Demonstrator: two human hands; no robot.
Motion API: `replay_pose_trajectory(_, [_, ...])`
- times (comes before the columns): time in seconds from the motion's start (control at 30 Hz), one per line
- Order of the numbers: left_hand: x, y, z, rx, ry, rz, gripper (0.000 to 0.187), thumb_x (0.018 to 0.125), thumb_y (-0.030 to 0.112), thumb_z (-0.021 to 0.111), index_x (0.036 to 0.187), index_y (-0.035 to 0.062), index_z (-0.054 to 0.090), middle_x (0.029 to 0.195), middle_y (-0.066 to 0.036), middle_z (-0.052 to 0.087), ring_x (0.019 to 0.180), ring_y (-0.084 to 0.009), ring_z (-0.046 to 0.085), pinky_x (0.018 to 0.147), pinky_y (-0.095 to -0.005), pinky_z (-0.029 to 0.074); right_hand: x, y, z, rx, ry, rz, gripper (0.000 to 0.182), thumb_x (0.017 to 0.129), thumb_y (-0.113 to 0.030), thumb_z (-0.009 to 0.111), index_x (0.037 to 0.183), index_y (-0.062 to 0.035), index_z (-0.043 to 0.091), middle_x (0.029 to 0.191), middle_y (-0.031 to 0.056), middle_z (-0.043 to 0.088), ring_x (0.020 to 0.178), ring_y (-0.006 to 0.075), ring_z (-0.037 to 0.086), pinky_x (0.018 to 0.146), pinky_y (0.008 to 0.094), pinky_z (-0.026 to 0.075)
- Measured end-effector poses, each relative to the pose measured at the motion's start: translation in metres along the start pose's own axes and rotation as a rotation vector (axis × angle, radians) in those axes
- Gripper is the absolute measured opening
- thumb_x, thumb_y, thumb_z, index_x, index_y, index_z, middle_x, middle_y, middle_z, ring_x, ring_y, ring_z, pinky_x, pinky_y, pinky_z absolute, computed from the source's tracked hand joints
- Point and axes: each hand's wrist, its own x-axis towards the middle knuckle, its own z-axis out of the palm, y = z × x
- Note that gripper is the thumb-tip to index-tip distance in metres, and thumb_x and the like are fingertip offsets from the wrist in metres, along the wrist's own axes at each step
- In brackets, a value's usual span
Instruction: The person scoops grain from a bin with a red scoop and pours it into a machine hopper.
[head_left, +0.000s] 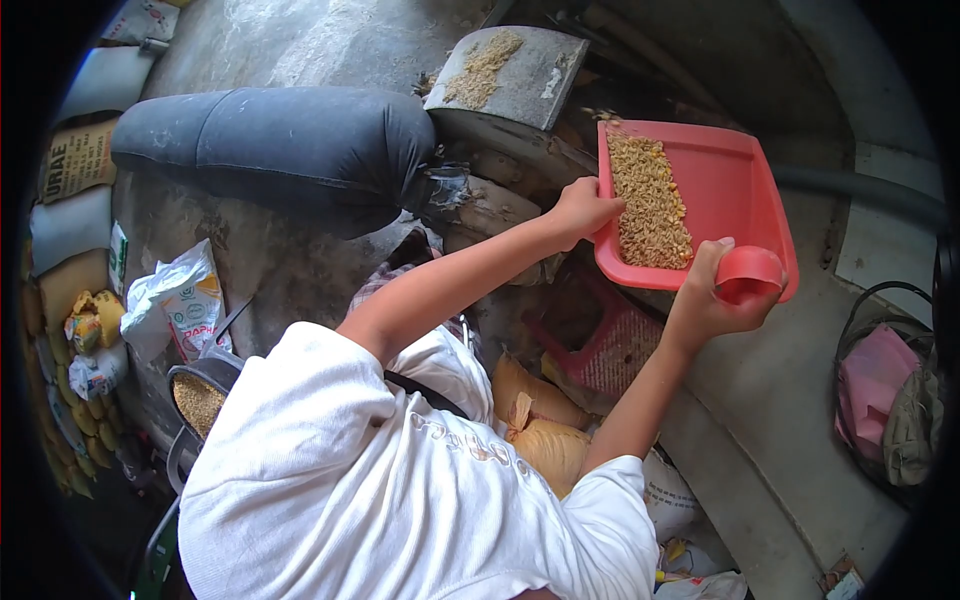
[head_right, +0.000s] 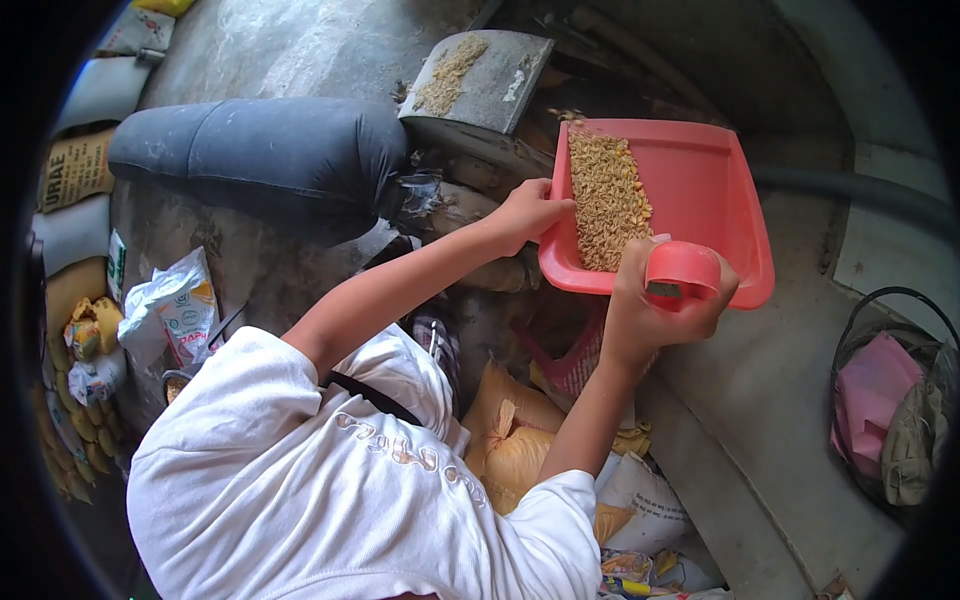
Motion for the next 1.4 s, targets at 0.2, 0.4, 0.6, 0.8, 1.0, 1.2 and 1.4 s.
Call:
replay_pose_trajectory(0.2, [-0.001,0.004,0.002,0.017,0.011,-0.008,0.032,0.072,0.019,0.054,0.096,-0.0017,0.051,0.084,-0.009,0.057,0.071,-0.0144,0.057,0.06,-0.0265,0.047,0.003,0.002,-0.001,-0.006,-0.013,-0.023,0.023,0.059,0.002,0.059,0.072,-0.0022,0.041,0.063,0.004,0.047,0.052,0.0116,0.047,0.051,0.0237,0.043])
replay_pose_trajectory(0.4, [0.0,0.002,0.004,0.003,0.011,0.01,0.031,0.072,0.019,0.054,0.095,-0.0016,0.051,0.083,-0.01,0.057,0.072,-0.0145,0.057,0.059,-0.0265,0.047,0.003,0.006,-0.001,-0.032,-0.02,-0.044,0.023,0.059,0.002,0.06,0.072,-0.0021,0.042,0.064,0.0045,0.048,0.053,0.0123,0.049,0.051,0.0239,0.043])
replay_pose_trajectory(0.6, [0.0,0.003,0.005,0.011,0.021,0.001,0.03,0.072,0.019,0.054,0.093,-0.0017,0.051,0.081,-0.009,0.057,0.069,-0.0135,0.056,0.057,-0.0257,0.046,0.004,0.005,0.0,0.002,-0.013,-0.064,0.02,0.061,0.001,0.061,0.073,0.0012,0.044,0.065,0.0054,0.05,0.054,0.0122,0.049,0.049,0.0244,0.044])
replay_pose_trajectory(0.8, [0.0,0.006,0.003,0.002,0.025,0.016,0.031,0.071,0.019,0.054,0.093,-0.0018,0.051,0.081,-0.009,0.057,0.069,-0.0137,0.056,0.057,-0.026,0.046,0.005,0.005,0.001,-0.019,-0.022,-0.052,0.023,0.058,0.001,0.061,0.072,-0.0024,0.042,0.063,0.0039,0.049,0.052,0.013,0.049,0.052,0.0241,0.043])
replay_pose_trajectory(1.0, [-0.001,0.013,0.003,0.009,-0.019,-0.002,0.032,0.072,0.019,0.054,0.095,-0.0031,0.05,0.083,-0.011,0.057,0.072,-0.0161,0.057,0.059,-0.028,0.048,0.011,0.003,0.002,-0.026,-0.024,-0.096,0.02,0.062,0.001,0.061,0.073,0.0015,0.045,0.065,0.0054,0.05,0.054,0.0119,0.048,0.051,0.0244,0.044])
replay_pose_trajectory(1.2, [0.0,0.015,0.004,0.018,-0.015,-0.016,0.032,0.072,0.019,0.054,0.094,-0.0036,0.05,0.084,-0.012,0.057,0.072,-0.0174,0.058,0.06,-0.0284,0.049,0.014,0.003,0.002,-0.01,-0.03,-0.054,0.02,0.062,0.001,0.06,0.075,0.0021,0.046,0.067,0.0055,0.051,0.057,0.0127,0.049,0.053,0.0249,0.044])
replay_pose_trajectory(1.4, [0.001,0.018,0.002,-0.009,-0.026,-0.017,0.03,0.072,0.018,0.054,0.093,-0.0026,0.05,0.083,-0.011,0.057,0.071,-0.0171,0.058,0.058,-0.0282,0.049,0.021,-0.005,0.003,-0.004,-0.036,-0.084,0.021,0.062,0.001,0.059,0.077,0.0016,0.045,0.067,0.0061,0.051,0.056,0.0137,0.05,0.054,0.0255,0.044])
